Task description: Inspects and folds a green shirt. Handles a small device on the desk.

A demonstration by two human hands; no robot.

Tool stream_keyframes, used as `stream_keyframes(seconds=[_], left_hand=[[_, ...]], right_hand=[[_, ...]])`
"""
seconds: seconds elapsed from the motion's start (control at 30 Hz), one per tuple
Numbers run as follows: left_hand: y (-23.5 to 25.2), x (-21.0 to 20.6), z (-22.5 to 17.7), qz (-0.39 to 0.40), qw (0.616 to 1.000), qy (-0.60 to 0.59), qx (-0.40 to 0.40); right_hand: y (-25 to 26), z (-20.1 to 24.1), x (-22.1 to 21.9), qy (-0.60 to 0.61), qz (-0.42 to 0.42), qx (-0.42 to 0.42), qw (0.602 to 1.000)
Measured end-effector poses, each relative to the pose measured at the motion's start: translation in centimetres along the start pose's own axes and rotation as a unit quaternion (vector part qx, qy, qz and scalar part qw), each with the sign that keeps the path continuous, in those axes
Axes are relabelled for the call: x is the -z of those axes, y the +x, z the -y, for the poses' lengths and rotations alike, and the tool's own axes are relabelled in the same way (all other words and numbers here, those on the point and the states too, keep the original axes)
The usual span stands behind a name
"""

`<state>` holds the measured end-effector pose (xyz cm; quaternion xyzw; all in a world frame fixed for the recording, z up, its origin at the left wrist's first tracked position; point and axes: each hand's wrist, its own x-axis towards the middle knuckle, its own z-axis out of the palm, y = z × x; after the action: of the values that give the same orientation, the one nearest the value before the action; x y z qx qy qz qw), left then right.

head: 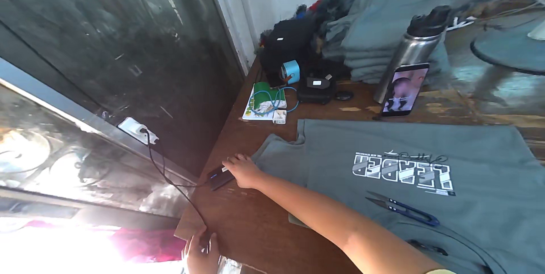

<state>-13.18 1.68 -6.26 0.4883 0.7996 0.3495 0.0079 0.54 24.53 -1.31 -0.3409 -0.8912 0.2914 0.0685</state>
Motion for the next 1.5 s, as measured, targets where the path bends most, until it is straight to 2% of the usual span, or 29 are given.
stream_keyframes(seconds=[0.17,0.3,0.4,0.5,0.6,0.67,0.73,0.8,0.87,0.97,1.03,1.07,1.17,1.2,1.27,1.37,1.5], left_hand=[[-0.5,0.5,-0.3,0.021,1.000,-0.017,-0.006],[-0.6,0.0,-0.4,0.017,0.999,-0.031,-0.038],[-0.7,-0.2,-0.6,0.011,0.998,-0.049,-0.028],[-0.9,0.1,-0.1,0.007,0.996,-0.091,-0.007],[-1.2,1.3,0.5,-0.006,0.993,-0.120,0.014],[-1.2,2.5,0.2,-0.017,0.993,-0.116,0.012],[-1.1,3.3,-0.8,-0.030,0.993,-0.115,-0.009],[-0.9,3.3,-2.8,-0.034,0.990,-0.125,-0.062],[-1.1,2.3,-6.5,-0.008,0.980,-0.144,-0.134],[-3.1,-0.5,-14.4,0.111,0.957,-0.155,-0.219],[-5.3,-3.8,-18.5,0.204,0.918,-0.153,-0.304],[-6.6,-5.6,-20.1,0.243,0.892,-0.145,-0.352],[-10.6,-10.5,-22.4,0.335,0.830,-0.076,-0.439],[-11.5,-11.8,-22.4,0.355,0.819,-0.045,-0.449],[-12.2,-13.5,-22.0,0.347,0.813,-0.001,-0.468],[-10.6,-13.9,-22.0,0.370,0.802,0.012,-0.469],[-8.9,-14.2,-23.1,0.416,0.792,0.028,-0.446]], right_hand=[[0.2,-0.6,-0.1,-0.010,-0.029,-0.011,0.999],[-0.3,-1.1,-0.4,-0.017,-0.065,-0.051,0.996],[-0.8,-1.6,-0.5,-0.004,-0.083,-0.070,0.994],[-2.7,-1.2,0.7,0.007,-0.076,-0.017,0.997],[-7.9,-0.7,3.0,0.008,-0.049,0.072,0.996],[-13.5,-1.2,4.6,0.001,-0.027,0.122,0.992],[-20.0,-2.8,5.8,-0.028,-0.007,0.132,0.991],[-26.5,-5.4,6.5,-0.080,-0.004,0.091,0.993],[-32.7,-8.3,6.6,-0.125,-0.013,-0.017,0.992],[-40.5,-12.0,5.2,-0.147,-0.057,-0.214,0.964],[-44.3,-14.2,2.8,-0.131,-0.090,-0.294,0.942],[-45.7,-15.2,0.9,-0.118,-0.116,-0.309,0.936],[-47.3,-16.9,-4.7,-0.141,-0.279,-0.278,0.908],[-47.3,-16.8,-5.5,-0.149,-0.309,-0.277,0.898],[-47.0,-16.5,-5.9,-0.150,-0.325,-0.284,0.889],[-46.1,-16.6,-5.4,-0.138,-0.308,-0.290,0.896],[-44.6,-15.9,0.5,-0.068,-0.168,-0.329,0.927]])
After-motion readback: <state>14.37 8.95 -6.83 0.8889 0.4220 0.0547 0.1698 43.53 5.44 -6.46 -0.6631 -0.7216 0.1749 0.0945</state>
